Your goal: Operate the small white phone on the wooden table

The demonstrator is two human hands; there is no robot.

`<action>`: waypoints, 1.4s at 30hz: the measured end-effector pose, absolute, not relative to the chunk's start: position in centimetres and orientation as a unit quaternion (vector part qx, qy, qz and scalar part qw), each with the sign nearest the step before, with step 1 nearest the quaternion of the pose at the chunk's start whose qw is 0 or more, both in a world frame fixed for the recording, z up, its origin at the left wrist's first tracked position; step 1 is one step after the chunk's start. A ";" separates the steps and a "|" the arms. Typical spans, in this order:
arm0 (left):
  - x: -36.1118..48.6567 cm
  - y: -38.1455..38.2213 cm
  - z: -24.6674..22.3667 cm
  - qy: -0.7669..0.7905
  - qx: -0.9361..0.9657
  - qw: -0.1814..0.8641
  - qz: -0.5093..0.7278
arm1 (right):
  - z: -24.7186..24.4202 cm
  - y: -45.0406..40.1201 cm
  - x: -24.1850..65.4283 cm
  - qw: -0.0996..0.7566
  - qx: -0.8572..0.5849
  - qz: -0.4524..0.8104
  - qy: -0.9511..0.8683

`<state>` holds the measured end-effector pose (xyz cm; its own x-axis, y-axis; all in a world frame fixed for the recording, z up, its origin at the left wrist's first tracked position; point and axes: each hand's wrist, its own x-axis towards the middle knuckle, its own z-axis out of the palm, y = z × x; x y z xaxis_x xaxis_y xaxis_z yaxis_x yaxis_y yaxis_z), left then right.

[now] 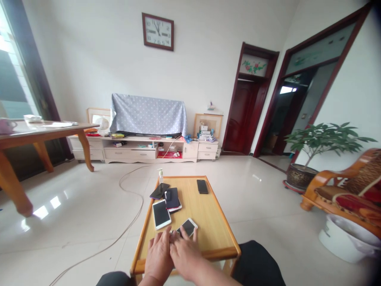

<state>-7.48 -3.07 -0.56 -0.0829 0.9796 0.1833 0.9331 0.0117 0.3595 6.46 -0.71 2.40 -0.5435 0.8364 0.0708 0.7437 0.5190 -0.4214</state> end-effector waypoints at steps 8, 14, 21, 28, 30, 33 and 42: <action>-7.2 -3.1 -0.4 0.723 0.659 0.042 0.201 | 3.0 1.8 8.9 0.139 -0.603 0.145 -0.772; -7.4 -3.2 -0.1 0.728 0.664 0.056 0.161 | 1.8 -1.4 7.7 0.153 -0.475 0.195 -0.845; -6.8 -3.6 1.2 0.749 0.640 0.080 0.153 | 2.2 0.3 9.6 0.143 -0.592 0.141 -0.781; -7.5 -4.2 1.5 0.732 0.658 0.105 0.142 | 1.6 -1.4 8.5 0.113 -0.524 0.182 -0.825; -7.4 -4.4 1.8 0.738 0.650 0.103 0.150 | 1.9 -0.7 9.6 0.115 -0.571 0.165 -0.796; -7.1 -4.5 2.1 0.737 0.651 0.101 0.153 | 1.7 0.0 10.3 0.113 -0.611 0.145 -0.770; -6.9 -4.9 2.7 0.720 0.668 0.112 0.151 | 0.2 -0.7 10.1 0.108 -0.576 0.178 -0.790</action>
<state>-6.86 -4.89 2.68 -0.0829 0.9958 0.0400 0.9277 0.0624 0.3680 10.09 -0.65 0.18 -0.3120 0.9495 -0.0344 0.8722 0.2718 -0.4067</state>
